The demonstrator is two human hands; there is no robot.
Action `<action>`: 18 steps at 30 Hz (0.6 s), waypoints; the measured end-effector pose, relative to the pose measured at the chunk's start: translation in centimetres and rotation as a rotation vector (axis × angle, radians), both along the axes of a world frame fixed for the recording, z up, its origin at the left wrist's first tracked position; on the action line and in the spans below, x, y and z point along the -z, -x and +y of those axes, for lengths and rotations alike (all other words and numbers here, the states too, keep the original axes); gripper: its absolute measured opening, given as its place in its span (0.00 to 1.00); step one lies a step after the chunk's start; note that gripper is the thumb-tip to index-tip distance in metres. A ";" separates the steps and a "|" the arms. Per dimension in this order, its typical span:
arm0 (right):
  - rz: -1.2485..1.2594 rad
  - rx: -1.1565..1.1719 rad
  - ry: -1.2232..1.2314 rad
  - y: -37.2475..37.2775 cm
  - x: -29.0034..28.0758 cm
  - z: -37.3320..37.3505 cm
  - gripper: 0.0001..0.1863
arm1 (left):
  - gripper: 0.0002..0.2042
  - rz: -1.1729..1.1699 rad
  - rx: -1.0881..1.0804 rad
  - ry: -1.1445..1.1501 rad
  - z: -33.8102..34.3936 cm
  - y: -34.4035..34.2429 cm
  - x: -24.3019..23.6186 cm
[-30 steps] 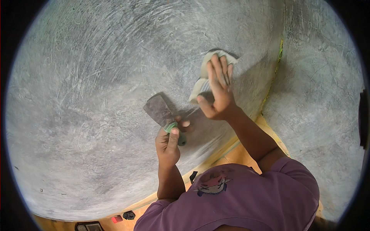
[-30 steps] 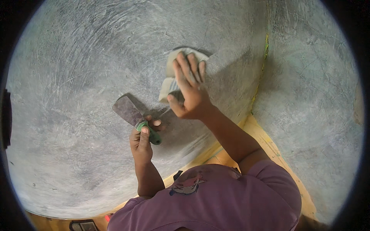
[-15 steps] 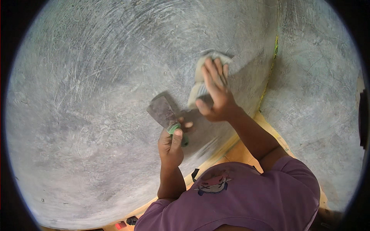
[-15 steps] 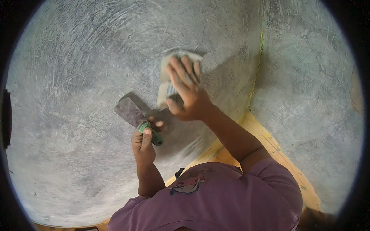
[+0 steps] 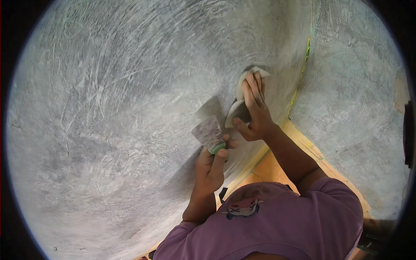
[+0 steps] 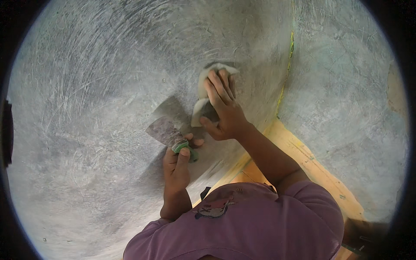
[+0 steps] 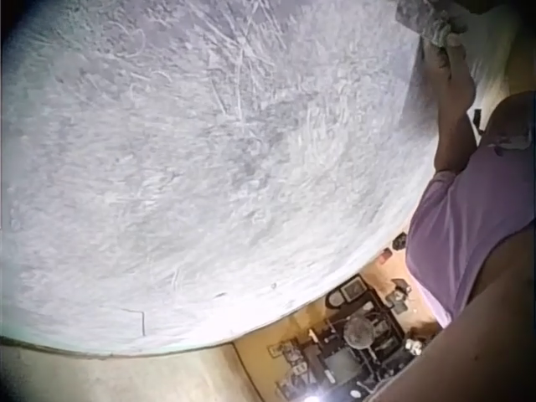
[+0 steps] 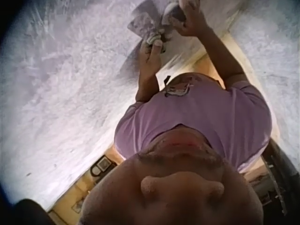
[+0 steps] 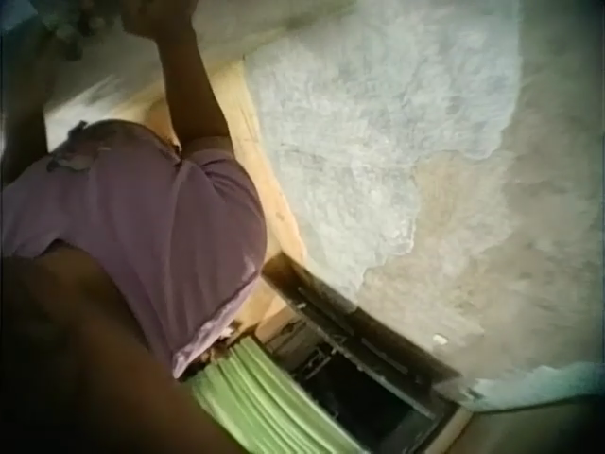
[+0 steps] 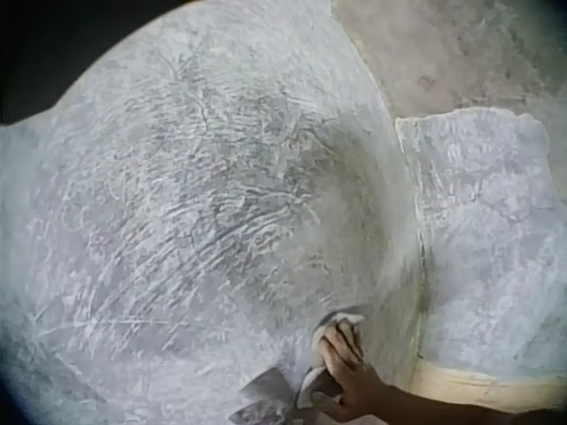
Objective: Sanding and scraping a textured wall surface with sandpaper and a putty knife.
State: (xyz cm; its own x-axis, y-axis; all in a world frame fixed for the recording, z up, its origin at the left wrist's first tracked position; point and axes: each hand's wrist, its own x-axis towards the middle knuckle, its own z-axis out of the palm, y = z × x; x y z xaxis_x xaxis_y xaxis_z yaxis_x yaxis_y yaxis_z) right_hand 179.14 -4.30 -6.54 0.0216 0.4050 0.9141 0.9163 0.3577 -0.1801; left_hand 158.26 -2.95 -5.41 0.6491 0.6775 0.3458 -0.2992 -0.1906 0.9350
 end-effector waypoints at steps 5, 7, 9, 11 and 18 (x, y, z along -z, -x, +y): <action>0.060 0.059 0.053 -1.7 1.1 -0.6 0.42 | 0.17 0.017 0.027 0.037 0.0 0.1 0.3; 0.110 0.072 -0.006 -1.6 0.0 -0.3 0.42 | 0.17 0.012 0.027 0.017 -0.1 0.2 0.4; 0.157 0.050 -0.088 -1.7 -1.7 0.4 0.42 | 0.17 0.027 0.025 0.031 0.0 -0.1 0.2; 0.134 0.051 -0.052 -1.0 -1.8 0.3 0.42 | 0.17 -0.002 0.029 0.028 0.2 -0.3 0.5; -0.056 0.022 0.040 -3.0 2.2 -0.5 0.43 | 0.15 -0.098 -0.040 -0.013 0.0 -1.2 1.5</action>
State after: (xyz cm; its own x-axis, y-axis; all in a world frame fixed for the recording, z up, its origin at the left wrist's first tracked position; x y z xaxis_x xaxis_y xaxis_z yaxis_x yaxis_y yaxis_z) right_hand 182.15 -4.84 -8.78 -0.0200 0.4411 0.8972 0.9329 0.3310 -0.1419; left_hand 159.46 -2.92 -6.91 0.5847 0.6973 0.4146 -0.3806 -0.2156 0.8992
